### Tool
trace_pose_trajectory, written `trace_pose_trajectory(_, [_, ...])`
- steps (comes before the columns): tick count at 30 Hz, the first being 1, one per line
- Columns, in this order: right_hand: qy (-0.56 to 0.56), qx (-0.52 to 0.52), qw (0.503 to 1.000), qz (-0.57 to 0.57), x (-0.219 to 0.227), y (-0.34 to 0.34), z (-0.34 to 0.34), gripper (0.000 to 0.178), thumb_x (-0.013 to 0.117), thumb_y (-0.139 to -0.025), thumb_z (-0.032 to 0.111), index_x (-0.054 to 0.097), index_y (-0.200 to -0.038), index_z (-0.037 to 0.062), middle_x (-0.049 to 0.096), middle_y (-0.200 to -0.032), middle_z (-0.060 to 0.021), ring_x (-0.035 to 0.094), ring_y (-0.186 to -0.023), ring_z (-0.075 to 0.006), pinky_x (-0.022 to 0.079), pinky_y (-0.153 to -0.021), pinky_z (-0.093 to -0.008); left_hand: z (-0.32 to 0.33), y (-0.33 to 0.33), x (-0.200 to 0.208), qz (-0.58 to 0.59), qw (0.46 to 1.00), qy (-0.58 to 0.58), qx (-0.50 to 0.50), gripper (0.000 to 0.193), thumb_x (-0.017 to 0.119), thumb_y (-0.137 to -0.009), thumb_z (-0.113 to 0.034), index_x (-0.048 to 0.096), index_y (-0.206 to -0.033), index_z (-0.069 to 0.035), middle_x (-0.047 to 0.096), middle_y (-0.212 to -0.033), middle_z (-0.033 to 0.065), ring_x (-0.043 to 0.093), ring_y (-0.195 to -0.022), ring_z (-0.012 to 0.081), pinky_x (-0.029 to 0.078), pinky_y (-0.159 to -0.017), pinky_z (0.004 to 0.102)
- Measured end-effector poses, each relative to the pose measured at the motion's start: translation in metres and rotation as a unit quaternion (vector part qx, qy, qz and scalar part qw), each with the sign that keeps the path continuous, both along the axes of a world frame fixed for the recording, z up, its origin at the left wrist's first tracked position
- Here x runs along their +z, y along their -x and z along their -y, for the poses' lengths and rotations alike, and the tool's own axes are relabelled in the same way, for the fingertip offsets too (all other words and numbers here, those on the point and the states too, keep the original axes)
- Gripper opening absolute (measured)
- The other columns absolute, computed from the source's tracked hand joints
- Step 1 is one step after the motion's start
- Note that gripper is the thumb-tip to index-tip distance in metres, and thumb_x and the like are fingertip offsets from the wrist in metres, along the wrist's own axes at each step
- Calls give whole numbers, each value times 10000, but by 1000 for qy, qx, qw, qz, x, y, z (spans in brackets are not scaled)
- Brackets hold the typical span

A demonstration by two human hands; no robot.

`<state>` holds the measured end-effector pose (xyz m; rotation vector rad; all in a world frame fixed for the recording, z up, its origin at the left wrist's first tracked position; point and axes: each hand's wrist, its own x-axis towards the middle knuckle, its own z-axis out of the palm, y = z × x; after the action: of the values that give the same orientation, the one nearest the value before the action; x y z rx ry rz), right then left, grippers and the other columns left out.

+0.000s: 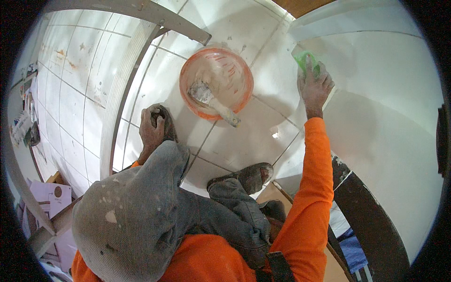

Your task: The person applies a white paste from a red bucket onto a white tiled wall using a green sponge. They repeatedly scoop the paste and spread it across the wall surface.

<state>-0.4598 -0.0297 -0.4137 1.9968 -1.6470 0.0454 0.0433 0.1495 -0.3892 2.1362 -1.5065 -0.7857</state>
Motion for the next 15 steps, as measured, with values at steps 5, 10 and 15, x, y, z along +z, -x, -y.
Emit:
trace_pose_trajectory(5, [18,8,999,-37,-5,13,11,651,675,-883,406,471,-1501,404,518,-1329,-80,517,-1104,-296,422,-918,-508,-2,-3,-6,-1,1000,-7,-1,353,582,-882,-151,579,-1215,-35,573,-1087,153,603,-1041,344,486,-933,437])
trace_pose_trajectory(10, [33,12,999,-32,-14,11,26,614,625,-916,359,464,-1505,418,534,-1294,-78,527,-1037,-293,432,-881,-503,1,1,5,-36,999,1,12,337,576,-877,-116,583,-1203,-31,579,-1089,146,602,-1054,338,485,-937,427])
trace_pose_trajectory(15, [56,11,996,-68,-18,15,39,578,537,-970,277,442,-1513,449,557,-1227,-91,542,-941,-281,448,-825,-476,-1,-1,-2,-33,999,2,4,344,565,-877,-92,592,-1216,-39,584,-1091,133,605,-1056,316,484,-943,411])
